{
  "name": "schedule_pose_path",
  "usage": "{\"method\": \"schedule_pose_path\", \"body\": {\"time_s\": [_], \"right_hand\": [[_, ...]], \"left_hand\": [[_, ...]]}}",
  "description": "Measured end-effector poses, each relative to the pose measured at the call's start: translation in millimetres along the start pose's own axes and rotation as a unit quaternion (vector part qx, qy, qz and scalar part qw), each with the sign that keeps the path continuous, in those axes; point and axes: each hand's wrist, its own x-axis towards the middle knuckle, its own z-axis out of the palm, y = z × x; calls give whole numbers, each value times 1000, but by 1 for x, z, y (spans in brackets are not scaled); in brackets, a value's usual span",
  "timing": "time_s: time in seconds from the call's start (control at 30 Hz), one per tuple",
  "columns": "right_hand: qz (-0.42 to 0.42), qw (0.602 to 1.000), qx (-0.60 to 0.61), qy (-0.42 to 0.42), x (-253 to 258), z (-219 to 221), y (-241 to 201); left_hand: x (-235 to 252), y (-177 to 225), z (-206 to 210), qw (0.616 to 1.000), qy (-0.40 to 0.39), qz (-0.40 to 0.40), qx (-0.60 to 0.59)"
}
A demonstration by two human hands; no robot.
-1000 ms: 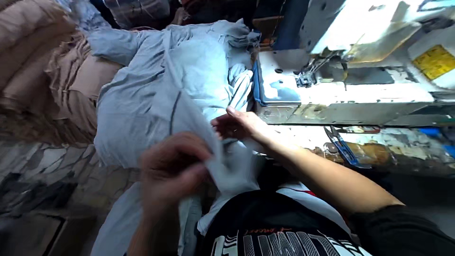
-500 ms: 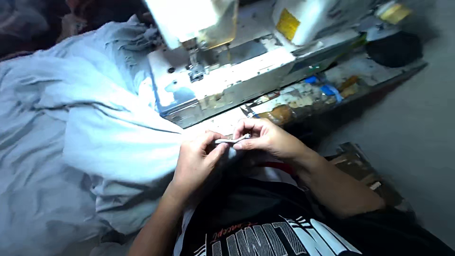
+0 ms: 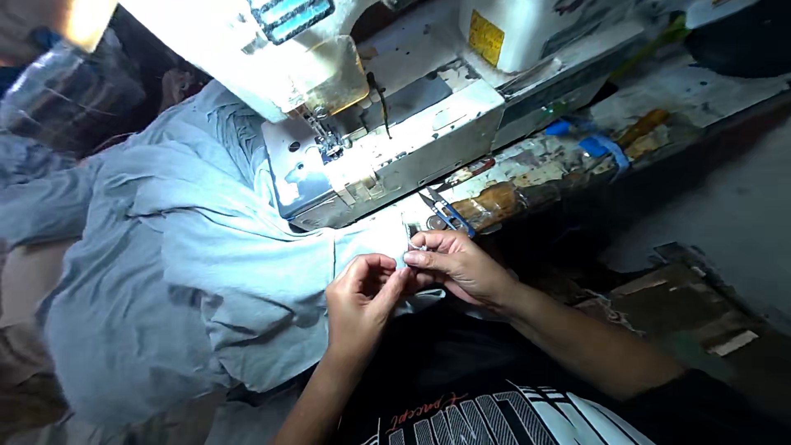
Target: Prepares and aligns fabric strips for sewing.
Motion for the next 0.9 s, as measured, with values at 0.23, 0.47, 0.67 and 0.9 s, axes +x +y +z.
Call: {"method": "schedule_pose_path", "body": {"time_s": [0.23, 0.47, 0.67, 0.9], "right_hand": [[-93, 973, -210, 36, -13, -6, -9], [-91, 942, -314, 70, -21, -7, -7], [-206, 876, -428, 84, -14, -7, 5], [-181, 909, -340, 161, -16, -22, 3]], "left_hand": [[4, -14, -1, 998, -18, 50, 40], [9, -3, -7, 987, -66, -98, -113], [18, -5, 0, 993, -67, -61, -73], [16, -7, 3, 982, -86, -112, -126]]}}
